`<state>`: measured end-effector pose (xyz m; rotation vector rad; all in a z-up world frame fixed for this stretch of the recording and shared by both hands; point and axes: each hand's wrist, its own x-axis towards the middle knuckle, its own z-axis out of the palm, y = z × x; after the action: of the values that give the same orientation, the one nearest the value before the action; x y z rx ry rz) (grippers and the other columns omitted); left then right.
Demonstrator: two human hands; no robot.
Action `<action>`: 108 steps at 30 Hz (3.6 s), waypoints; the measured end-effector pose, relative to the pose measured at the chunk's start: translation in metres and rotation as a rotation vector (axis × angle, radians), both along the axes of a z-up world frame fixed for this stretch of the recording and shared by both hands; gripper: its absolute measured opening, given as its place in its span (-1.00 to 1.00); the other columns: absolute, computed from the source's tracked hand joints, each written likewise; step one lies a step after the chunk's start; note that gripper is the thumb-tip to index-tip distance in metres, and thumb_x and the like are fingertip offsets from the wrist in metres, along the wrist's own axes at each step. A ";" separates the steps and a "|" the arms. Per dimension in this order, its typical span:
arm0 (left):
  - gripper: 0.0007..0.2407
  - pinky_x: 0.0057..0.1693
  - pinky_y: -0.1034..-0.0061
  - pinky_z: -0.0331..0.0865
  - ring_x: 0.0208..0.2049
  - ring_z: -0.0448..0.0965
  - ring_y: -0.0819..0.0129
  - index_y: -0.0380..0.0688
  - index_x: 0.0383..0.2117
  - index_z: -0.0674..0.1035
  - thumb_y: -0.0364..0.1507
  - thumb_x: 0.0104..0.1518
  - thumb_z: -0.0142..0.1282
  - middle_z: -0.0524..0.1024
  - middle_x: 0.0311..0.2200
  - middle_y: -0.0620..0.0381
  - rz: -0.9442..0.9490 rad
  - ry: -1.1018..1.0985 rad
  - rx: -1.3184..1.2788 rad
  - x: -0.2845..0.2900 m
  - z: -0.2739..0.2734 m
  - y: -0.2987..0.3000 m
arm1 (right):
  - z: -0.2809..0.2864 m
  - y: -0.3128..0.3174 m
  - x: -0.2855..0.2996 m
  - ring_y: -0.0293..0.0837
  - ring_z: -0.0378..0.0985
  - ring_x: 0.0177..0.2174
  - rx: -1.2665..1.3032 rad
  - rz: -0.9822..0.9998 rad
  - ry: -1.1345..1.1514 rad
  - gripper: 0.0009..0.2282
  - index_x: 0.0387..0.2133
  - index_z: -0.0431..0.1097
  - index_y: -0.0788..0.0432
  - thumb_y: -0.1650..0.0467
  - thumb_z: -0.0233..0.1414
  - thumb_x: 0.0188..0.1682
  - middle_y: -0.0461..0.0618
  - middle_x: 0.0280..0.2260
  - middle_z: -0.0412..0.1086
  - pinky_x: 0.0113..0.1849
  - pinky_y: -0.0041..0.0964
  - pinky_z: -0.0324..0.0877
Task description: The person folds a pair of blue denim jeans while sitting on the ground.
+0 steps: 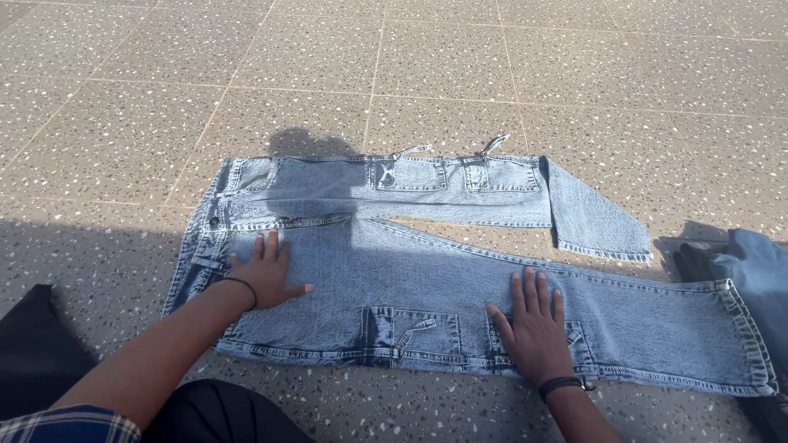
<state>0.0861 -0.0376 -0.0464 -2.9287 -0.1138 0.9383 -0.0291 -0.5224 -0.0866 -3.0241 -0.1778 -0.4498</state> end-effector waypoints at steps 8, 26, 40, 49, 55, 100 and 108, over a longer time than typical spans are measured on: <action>-0.20 0.32 -0.37 -0.51 0.45 -0.39 -0.04 -0.05 0.40 -0.08 0.19 0.12 -0.31 -0.29 0.44 -0.10 -0.189 -0.797 -0.174 -0.104 -0.072 0.063 | 0.010 0.103 0.009 0.33 -0.33 0.37 0.057 -0.006 0.070 -0.19 0.30 -0.09 0.49 -0.07 -0.36 0.13 0.55 0.34 -0.23 0.29 0.12 -0.37; -0.20 0.29 -0.35 -0.60 0.44 -0.42 -0.09 0.00 0.40 -0.09 0.21 0.13 -0.31 -0.32 0.45 -0.03 -0.152 -0.735 -0.198 -0.101 -0.062 0.062 | 0.013 0.297 0.032 0.19 -0.27 0.38 0.209 0.255 0.061 -0.35 0.34 0.03 0.24 0.01 -0.29 0.14 0.15 0.40 -0.09 0.28 0.25 -0.38; -0.20 0.27 -0.31 -0.69 0.45 -0.50 -0.09 0.04 0.41 -0.15 0.25 0.13 -0.40 -0.38 0.50 -0.02 -0.155 -0.650 -0.145 -0.096 -0.072 0.070 | -0.011 0.077 0.034 0.11 -0.31 0.40 0.019 -0.192 0.053 -0.26 0.39 -0.12 0.18 -0.08 -0.40 0.10 0.17 0.43 -0.22 0.29 0.21 -0.41; -0.20 0.29 -0.30 -0.68 0.46 -0.49 -0.10 0.04 0.41 -0.15 0.24 0.14 -0.40 -0.36 0.47 -0.02 -0.165 -0.652 -0.140 -0.095 -0.076 0.072 | -0.011 -0.036 0.020 0.15 -0.38 0.40 0.030 -0.352 0.148 -0.19 0.40 -0.19 0.25 -0.12 -0.41 0.06 0.25 0.43 -0.31 0.27 0.25 -0.43; -0.20 0.28 -0.32 -0.66 0.43 -0.47 -0.09 0.02 0.40 -0.13 0.24 0.12 -0.39 -0.35 0.45 -0.03 -0.179 -0.680 -0.154 -0.094 -0.078 0.074 | -0.021 -0.142 0.015 0.18 -0.42 0.40 0.058 -0.290 0.168 -0.09 0.38 -0.25 0.33 -0.18 -0.39 0.01 0.31 0.41 -0.34 0.28 0.21 -0.42; 0.12 0.24 -0.64 -0.42 0.42 -0.84 -0.10 0.21 0.41 -0.50 0.51 -0.19 -0.30 -0.82 0.42 0.00 0.518 -0.021 -0.048 0.033 -0.034 -0.030 | 0.022 -0.224 -0.023 0.12 -0.32 0.39 -0.053 0.104 0.100 -0.25 0.35 -0.19 0.35 -0.01 -0.35 0.09 0.28 0.40 -0.25 0.30 0.01 -0.35; 0.17 0.31 -0.49 -0.28 0.42 -0.69 -0.30 0.09 0.44 -0.46 0.46 -0.16 -0.11 -0.71 0.43 -0.24 0.247 0.105 -0.016 0.046 -0.026 0.015 | 0.020 -0.257 -0.041 0.16 -0.22 0.38 -0.102 -0.015 0.083 -0.26 0.33 -0.09 0.36 -0.02 -0.40 0.09 0.35 0.37 -0.16 0.29 0.02 -0.22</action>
<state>0.1324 -0.0230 -0.0721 -2.9186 -0.4734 1.1260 -0.0703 -0.7792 -0.0669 -3.1384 -0.1780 -0.3245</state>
